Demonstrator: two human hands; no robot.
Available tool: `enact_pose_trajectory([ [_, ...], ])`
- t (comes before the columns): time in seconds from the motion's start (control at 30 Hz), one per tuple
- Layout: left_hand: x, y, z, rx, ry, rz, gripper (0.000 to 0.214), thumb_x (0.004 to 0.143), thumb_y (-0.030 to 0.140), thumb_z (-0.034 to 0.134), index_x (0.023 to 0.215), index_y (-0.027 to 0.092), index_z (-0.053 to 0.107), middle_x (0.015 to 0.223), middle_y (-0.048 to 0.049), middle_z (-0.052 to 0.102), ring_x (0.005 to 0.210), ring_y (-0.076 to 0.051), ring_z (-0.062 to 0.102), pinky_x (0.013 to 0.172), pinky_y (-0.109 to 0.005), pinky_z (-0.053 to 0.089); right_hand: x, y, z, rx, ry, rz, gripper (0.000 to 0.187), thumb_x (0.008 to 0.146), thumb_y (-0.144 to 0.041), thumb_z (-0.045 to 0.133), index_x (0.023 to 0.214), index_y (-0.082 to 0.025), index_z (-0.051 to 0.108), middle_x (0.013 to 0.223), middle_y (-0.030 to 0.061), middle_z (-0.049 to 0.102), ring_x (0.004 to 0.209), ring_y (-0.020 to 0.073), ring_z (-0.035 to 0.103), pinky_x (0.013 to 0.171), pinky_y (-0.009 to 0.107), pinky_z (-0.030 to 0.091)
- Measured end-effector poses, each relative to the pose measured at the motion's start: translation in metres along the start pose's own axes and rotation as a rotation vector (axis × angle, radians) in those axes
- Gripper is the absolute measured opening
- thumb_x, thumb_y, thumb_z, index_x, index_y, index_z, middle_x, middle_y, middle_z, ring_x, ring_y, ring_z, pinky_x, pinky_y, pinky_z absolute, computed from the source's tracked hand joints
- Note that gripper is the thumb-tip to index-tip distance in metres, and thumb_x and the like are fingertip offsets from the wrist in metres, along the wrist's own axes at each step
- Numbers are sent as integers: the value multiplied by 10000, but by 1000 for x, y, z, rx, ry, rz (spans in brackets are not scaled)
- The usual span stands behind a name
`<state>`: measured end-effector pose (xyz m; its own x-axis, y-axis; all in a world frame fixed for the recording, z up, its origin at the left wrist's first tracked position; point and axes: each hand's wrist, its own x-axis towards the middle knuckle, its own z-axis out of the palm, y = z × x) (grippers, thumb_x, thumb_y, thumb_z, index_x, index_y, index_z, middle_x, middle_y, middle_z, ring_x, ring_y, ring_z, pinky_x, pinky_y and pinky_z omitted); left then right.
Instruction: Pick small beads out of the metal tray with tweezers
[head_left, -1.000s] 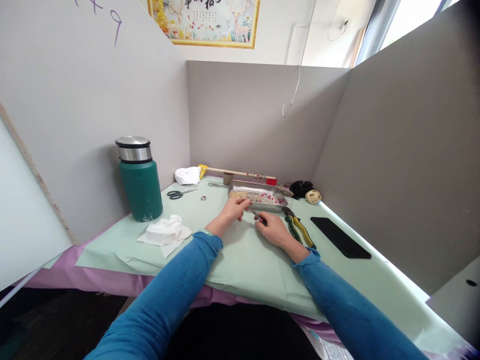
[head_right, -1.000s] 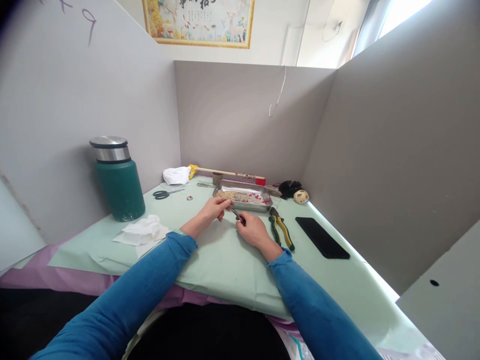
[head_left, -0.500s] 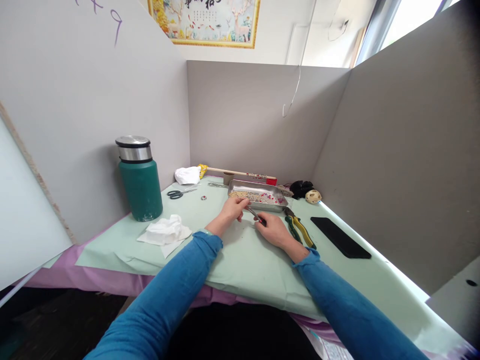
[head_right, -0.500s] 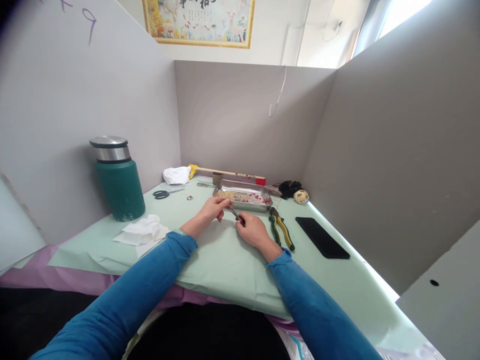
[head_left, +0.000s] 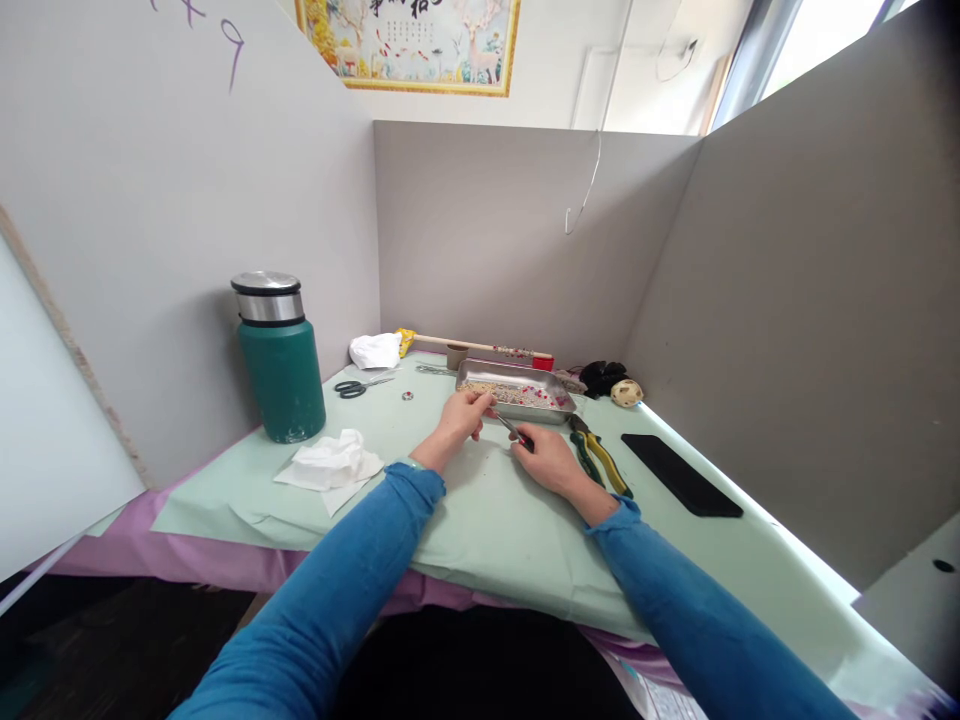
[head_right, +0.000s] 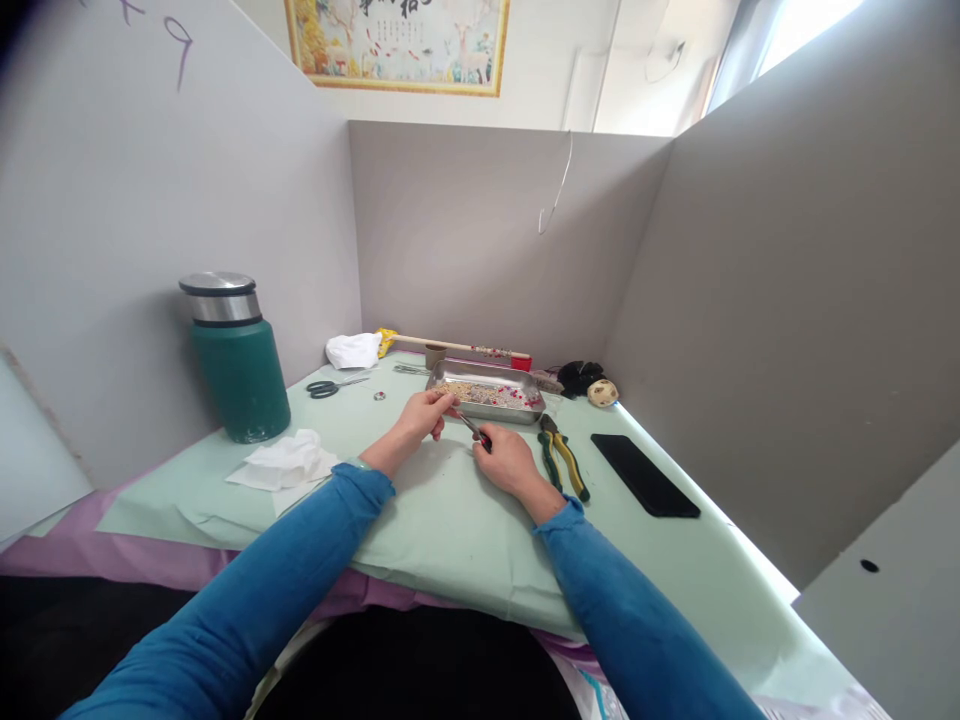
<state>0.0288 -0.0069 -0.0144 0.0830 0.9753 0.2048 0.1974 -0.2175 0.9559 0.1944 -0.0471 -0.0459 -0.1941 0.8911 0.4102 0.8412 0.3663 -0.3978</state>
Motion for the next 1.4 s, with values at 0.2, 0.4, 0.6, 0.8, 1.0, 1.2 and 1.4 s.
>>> enact_pose_trajectory([
  [0.2, 0, -1, 0, -1, 11, 6, 210, 803, 295, 523, 775, 103, 602, 736, -54, 688, 308, -34, 398, 353, -201, 333, 0, 0, 0, -3, 12, -2, 223, 794, -250, 470, 907, -197, 655, 811, 42, 681, 716, 169, 575, 632, 252, 350],
  [0.4, -2, 0, -1, 25, 28, -11, 214, 797, 306, 518, 769, 110, 600, 744, -64, 697, 307, -38, 398, 350, -199, 323, 0, 0, 0, -7, 18, -14, 199, 794, -256, 473, 871, -199, 648, 767, 36, 672, 681, 166, 564, 608, 252, 340],
  [0.6, 0, -2, 0, 42, 41, -26, 232, 795, 327, 518, 780, 113, 608, 753, -66, 705, 306, -39, 389, 344, -198, 322, 0, -1, 0, -9, 15, 1, 213, 794, -265, 477, 888, -196, 656, 768, 39, 672, 680, 168, 566, 602, 252, 340],
  [0.8, 2, -3, -1, 71, 35, -19, 240, 799, 334, 510, 748, 119, 602, 738, -56, 706, 297, -40, 384, 344, -201, 325, -1, -3, -1, -22, 15, 23, 214, 797, -266, 477, 898, -202, 655, 787, 37, 678, 694, 165, 573, 616, 250, 349],
  [1.0, -3, 2, -2, 42, 16, -1, 246, 803, 305, 516, 696, 106, 614, 602, -33, 653, 312, -35, 386, 361, -189, 319, -1, -3, -1, -28, 24, 25, 234, 796, -272, 476, 922, -197, 657, 818, 46, 679, 709, 168, 575, 627, 252, 354],
  [1.2, -10, 11, -2, -62, -21, 20, 101, 742, 182, 568, 707, 96, 609, 628, -16, 639, 331, -19, 366, 358, -186, 307, -1, -4, -2, -19, 35, 10, 236, 794, -267, 470, 917, -190, 656, 817, 47, 678, 711, 172, 573, 628, 257, 356],
  [1.4, -8, 9, -2, -182, -61, 21, 73, 729, 154, 564, 725, 93, 604, 634, -13, 627, 339, -20, 360, 364, -201, 320, 0, -2, -2, 23, 61, -16, 246, 787, -257, 472, 928, -182, 659, 840, 53, 680, 722, 174, 579, 660, 259, 382],
])
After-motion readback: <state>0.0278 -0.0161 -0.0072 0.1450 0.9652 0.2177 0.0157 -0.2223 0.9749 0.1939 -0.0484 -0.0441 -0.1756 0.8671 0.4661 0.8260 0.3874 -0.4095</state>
